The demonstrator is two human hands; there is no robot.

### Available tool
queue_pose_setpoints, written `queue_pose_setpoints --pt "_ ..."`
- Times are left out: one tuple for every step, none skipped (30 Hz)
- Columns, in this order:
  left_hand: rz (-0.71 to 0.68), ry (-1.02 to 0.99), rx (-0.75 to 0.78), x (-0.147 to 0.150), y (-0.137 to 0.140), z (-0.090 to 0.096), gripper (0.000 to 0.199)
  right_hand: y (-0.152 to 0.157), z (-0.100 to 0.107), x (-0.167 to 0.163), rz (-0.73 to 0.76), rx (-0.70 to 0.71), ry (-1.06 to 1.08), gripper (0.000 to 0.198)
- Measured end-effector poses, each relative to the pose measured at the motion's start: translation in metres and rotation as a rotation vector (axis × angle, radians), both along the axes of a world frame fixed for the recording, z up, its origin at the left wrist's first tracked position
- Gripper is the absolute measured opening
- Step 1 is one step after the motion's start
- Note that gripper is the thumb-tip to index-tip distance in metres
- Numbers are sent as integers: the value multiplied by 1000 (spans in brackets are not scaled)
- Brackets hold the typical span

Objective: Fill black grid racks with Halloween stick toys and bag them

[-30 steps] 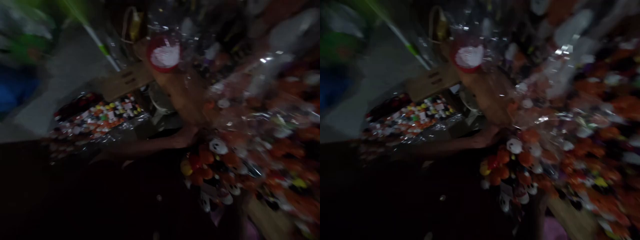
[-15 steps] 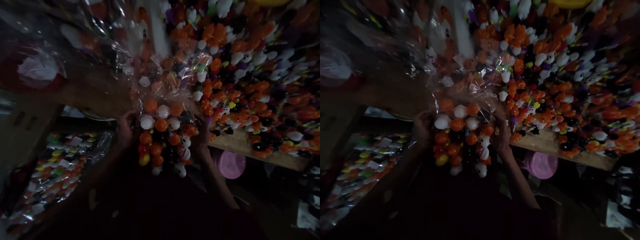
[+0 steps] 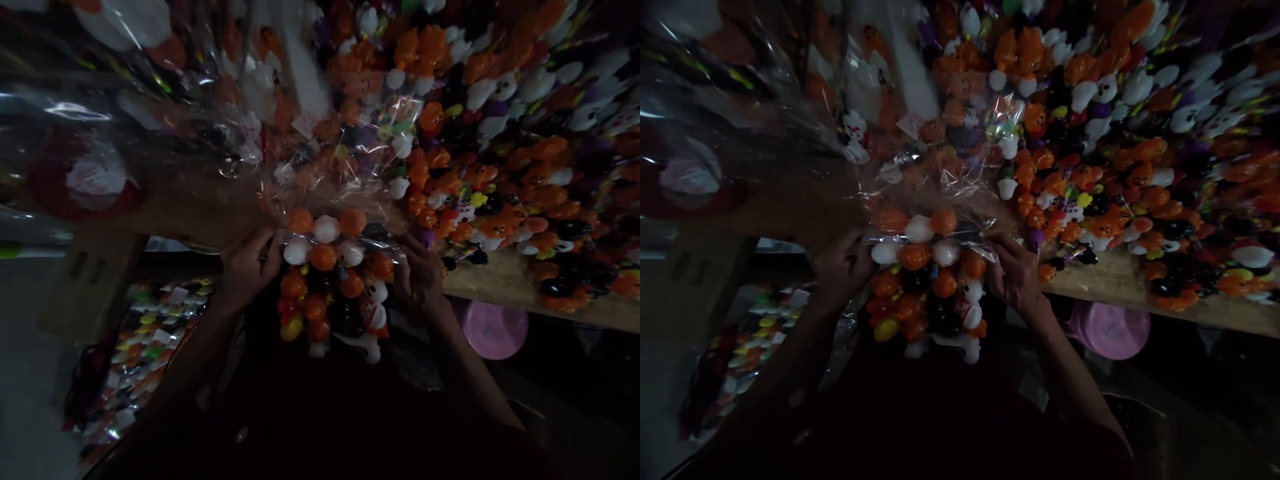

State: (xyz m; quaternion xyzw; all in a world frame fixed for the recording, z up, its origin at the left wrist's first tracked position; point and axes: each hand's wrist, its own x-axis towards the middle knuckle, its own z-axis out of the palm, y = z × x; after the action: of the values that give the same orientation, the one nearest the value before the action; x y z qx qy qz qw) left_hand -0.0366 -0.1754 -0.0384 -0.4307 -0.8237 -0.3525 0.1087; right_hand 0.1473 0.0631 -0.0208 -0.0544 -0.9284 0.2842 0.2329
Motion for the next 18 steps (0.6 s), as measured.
queue_pose_setpoints --pt "32 47 16 0 -4 0 20 -2 0 3 -44 55 15 26" --pt "49 85 24 1 -8 0 15 -5 -1 7 -102 109 26 23" --pt "46 123 23 0 -12 0 13 -7 -1 10 -165 158 34 22" --pt "21 151 14 0 -15 1 15 -10 -1 13 -216 202 48 22" --pt "-19 166 -13 -1 -16 4 18 -11 -1 16 -242 243 66 21" --pt "-66 174 -55 -2 -17 8 20 -12 -1 18 -244 278 83 20" --pt "-106 191 -99 -4 -17 13 21 -12 0 19 -224 303 96 18" --pt "-142 212 -129 -5 -16 19 21 -11 0 19 -184 314 100 16" --pt "-174 231 -147 -6 -15 25 21 -10 2 19 -139 315 100 17" --pt "-209 242 -155 -7 -12 31 22 -8 3 19 -94 306 94 18" --pt "-248 247 -148 -8 -10 37 23 -7 5 19 -57 294 87 20" --pt "-288 240 -136 -7 -8 42 24 -6 7 19 -27 286 80 22" --pt "-327 232 -133 -7 -7 46 25 -6 9 20 -7 288 74 23" --pt "-359 239 -140 -5 -6 50 25 -6 11 21 3 303 72 24" --pt "-382 265 -146 -3 -5 52 25 -7 13 22 0 329 71 23" --pt "-396 308 -147 -2 -6 55 26 -9 15 23 -15 360 70 22" --pt "-402 358 -150 0 -6 56 26 -11 17 25 -42 389 72 21" --pt "-406 405 -153 2 -8 57 27 -13 18 27 -64 415 80 18"
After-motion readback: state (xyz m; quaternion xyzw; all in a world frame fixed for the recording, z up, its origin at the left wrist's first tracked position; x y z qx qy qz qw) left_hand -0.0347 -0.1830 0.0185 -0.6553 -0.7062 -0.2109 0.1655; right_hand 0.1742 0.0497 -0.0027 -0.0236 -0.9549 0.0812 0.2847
